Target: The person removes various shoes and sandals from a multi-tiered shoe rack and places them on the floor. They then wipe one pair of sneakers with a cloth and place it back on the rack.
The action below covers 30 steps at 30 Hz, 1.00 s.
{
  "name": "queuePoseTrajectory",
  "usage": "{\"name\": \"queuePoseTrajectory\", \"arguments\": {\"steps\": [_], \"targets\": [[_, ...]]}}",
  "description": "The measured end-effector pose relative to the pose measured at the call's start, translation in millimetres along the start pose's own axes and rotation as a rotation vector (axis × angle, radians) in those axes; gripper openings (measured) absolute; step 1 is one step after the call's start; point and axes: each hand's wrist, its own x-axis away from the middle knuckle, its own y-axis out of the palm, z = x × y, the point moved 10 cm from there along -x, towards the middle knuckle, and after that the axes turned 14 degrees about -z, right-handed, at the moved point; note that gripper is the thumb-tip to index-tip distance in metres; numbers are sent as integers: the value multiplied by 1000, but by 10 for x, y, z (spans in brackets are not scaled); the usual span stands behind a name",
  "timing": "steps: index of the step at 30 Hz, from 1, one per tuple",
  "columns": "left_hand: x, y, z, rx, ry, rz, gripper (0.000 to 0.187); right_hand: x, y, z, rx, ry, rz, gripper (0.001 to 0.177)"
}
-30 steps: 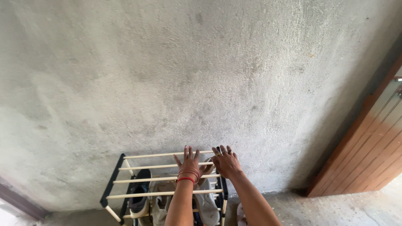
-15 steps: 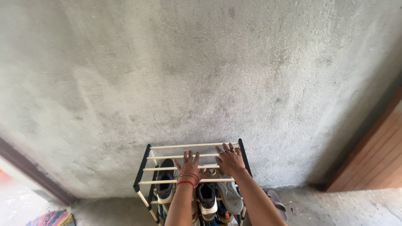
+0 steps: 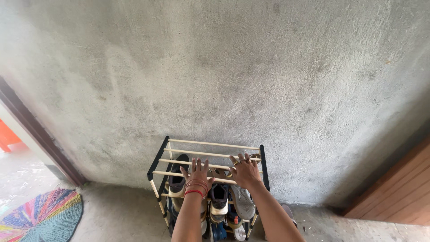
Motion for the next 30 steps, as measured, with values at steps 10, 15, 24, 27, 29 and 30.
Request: {"name": "queuePoseTrajectory", "arguments": {"steps": [10,15,24,27,29,30], "targets": [[-191,-89,-320,-61,103,-37,91,-239,168,-72,-82,121,0,60],[-409,-98,-483,-91,165,26,94,-232,185,-188,-110,178,24,61],[-637,130,-326,-77,187,-29,90,-173,332,-62,-217,217,-45,58],[-687,204,-204,-39,193,-34,87,-224,363,54,-217,185,-45,56],[-762,250,-125,-31,175,-48,85,-333,439,119,-175,177,-85,57],[-800,297,-84,-26,166,-57,84,-383,480,176,-153,173,-107,57]]}}
